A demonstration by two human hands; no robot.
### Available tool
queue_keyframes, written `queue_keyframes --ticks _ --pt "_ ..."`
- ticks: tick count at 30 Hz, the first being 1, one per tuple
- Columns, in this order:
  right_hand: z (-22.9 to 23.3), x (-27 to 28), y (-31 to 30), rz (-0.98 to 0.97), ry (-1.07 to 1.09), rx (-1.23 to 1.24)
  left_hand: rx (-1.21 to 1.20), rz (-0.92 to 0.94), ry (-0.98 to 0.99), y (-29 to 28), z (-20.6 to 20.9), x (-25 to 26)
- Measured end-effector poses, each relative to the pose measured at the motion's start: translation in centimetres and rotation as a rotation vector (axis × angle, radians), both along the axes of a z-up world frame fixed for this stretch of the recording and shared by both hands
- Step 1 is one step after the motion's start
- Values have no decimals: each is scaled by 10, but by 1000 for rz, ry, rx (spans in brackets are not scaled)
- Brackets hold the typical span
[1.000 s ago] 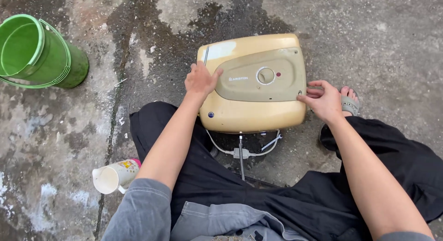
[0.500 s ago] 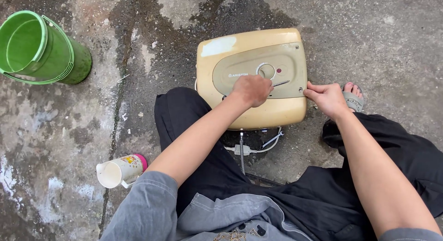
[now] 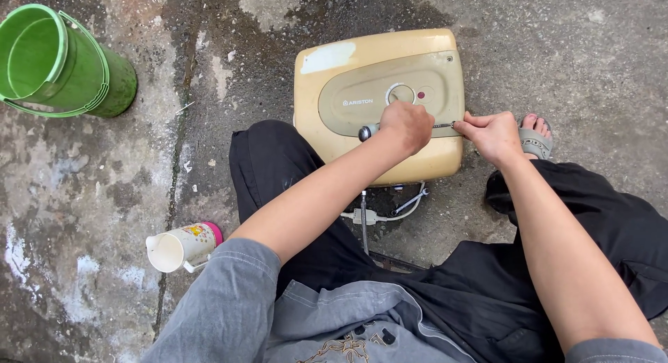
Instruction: Reassembling the outer casing of a water heater by aligning the panel and fastening it with screws using a screwdriver.
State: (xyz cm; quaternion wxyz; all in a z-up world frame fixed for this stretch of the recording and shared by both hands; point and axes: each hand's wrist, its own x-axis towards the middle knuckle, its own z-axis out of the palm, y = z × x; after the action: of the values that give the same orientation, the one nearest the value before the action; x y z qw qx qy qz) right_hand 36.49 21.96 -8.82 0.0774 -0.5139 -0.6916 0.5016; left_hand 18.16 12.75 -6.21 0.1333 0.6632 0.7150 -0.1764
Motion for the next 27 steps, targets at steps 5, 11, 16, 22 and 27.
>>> queue_keyframes --ticks 5,11,16,22,27 --pt "7 -4 -6 -25 46 -28 -29 -17 66 8 1 8" --pt "1 -6 -6 -59 81 -54 -33 -117 151 26 4 16" --pt "6 -7 -6 -79 86 -79 -21 -314 365 28 29 28" --pt "16 -11 -14 -113 207 -155 -52 -520 591 36 58 40" --pt "-1 -6 -9 -102 247 -207 -36 -616 676 44 46 44"
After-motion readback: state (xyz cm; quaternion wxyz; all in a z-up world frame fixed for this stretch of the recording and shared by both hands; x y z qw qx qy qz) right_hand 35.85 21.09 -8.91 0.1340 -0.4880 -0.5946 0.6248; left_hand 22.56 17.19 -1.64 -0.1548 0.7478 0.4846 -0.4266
